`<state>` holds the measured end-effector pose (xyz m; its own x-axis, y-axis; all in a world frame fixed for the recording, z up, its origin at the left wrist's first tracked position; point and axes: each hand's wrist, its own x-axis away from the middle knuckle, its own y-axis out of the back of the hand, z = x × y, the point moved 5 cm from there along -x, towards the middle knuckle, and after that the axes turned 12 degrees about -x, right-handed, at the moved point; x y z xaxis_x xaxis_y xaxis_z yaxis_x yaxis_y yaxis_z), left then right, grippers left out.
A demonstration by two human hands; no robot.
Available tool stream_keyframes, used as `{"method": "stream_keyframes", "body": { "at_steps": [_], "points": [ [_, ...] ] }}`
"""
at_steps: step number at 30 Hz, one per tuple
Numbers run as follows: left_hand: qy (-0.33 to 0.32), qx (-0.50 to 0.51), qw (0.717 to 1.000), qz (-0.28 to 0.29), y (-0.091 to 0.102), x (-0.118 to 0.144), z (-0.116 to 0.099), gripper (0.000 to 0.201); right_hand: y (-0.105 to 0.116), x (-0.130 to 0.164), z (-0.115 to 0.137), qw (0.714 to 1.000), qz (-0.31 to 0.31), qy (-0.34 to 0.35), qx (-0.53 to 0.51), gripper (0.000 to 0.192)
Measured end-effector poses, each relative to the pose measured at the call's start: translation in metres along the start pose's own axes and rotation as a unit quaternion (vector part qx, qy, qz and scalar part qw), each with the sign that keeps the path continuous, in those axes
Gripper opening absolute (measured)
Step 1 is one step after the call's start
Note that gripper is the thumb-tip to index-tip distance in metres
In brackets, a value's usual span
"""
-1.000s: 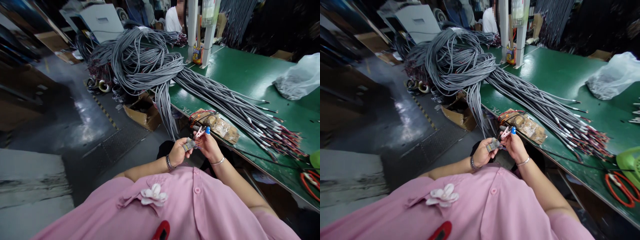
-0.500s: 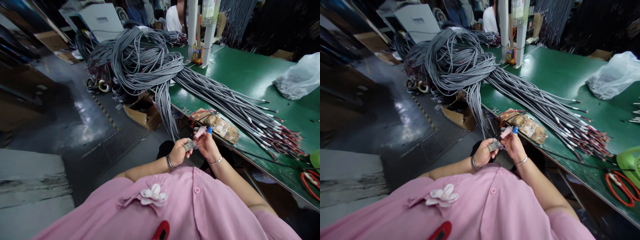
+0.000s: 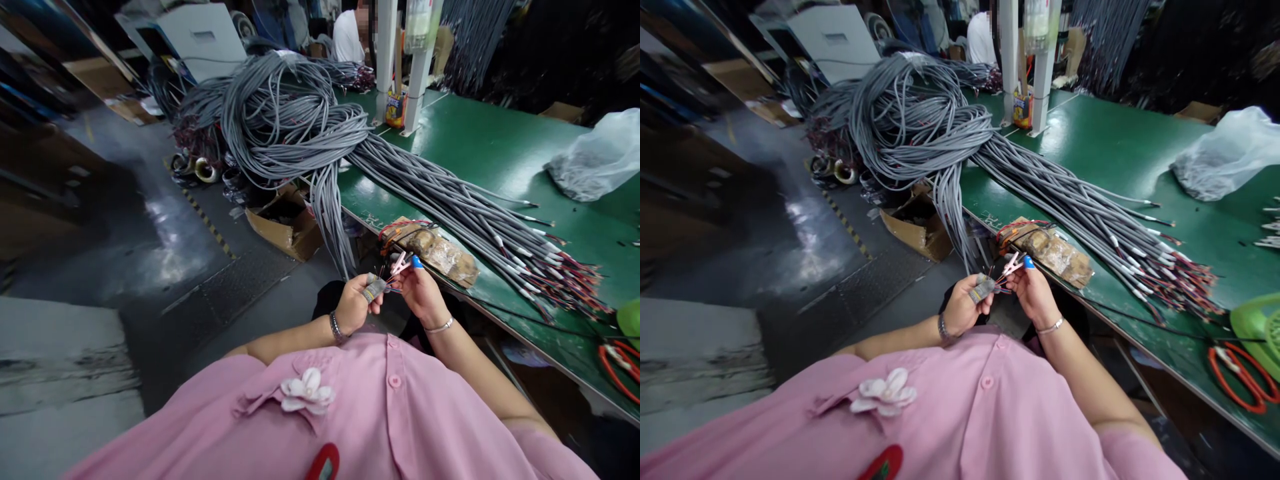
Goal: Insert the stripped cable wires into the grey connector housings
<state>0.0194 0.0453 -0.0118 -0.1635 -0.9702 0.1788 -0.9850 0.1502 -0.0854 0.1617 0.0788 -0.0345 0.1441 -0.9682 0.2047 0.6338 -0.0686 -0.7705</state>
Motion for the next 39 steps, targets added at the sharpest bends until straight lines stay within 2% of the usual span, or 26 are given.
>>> {"method": "stream_keyframes", "body": {
  "at_steps": [4, 9, 14, 20, 29, 35, 39],
  "points": [
    [0.006, 0.013, 1.0, -0.003, -0.001, -0.002, -0.001, 0.035, 0.012, -0.005, -0.002, 0.996, -0.027, 0.064, 0.063, 0.044],
    [0.008, 0.005, 1.0, -0.007, -0.003, -0.004, 0.0, 0.033, 0.007, -0.012, -0.009, 0.999, 0.012, 0.015, 0.028, 0.045],
    [0.005, -0.004, 1.0, -0.005, -0.004, -0.006, 0.002, 0.032, -0.002, -0.014, -0.007, 0.999, 0.001, 0.033, -0.009, 0.039],
    [0.01, -0.032, 0.999, 0.002, -0.005, -0.007, 0.008, 0.033, -0.004, -0.014, -0.009, 0.997, -0.009, 0.02, -0.072, 0.035],
    [0.001, -0.042, 0.999, 0.009, -0.003, -0.005, 0.009, 0.033, -0.006, -0.01, -0.011, 0.995, 0.018, 0.003, -0.1, 0.037],
    [-0.01, -0.064, 0.998, 0.025, 0.0, 0.002, 0.005, 0.033, 0.001, -0.003, -0.01, 0.995, 0.025, -0.043, -0.084, 0.051],
    [-0.014, -0.104, 0.994, 0.04, 0.005, 0.008, 0.001, 0.033, 0.008, 0.012, -0.006, 0.991, 0.073, -0.116, 0.011, 0.059]
  ]
}}
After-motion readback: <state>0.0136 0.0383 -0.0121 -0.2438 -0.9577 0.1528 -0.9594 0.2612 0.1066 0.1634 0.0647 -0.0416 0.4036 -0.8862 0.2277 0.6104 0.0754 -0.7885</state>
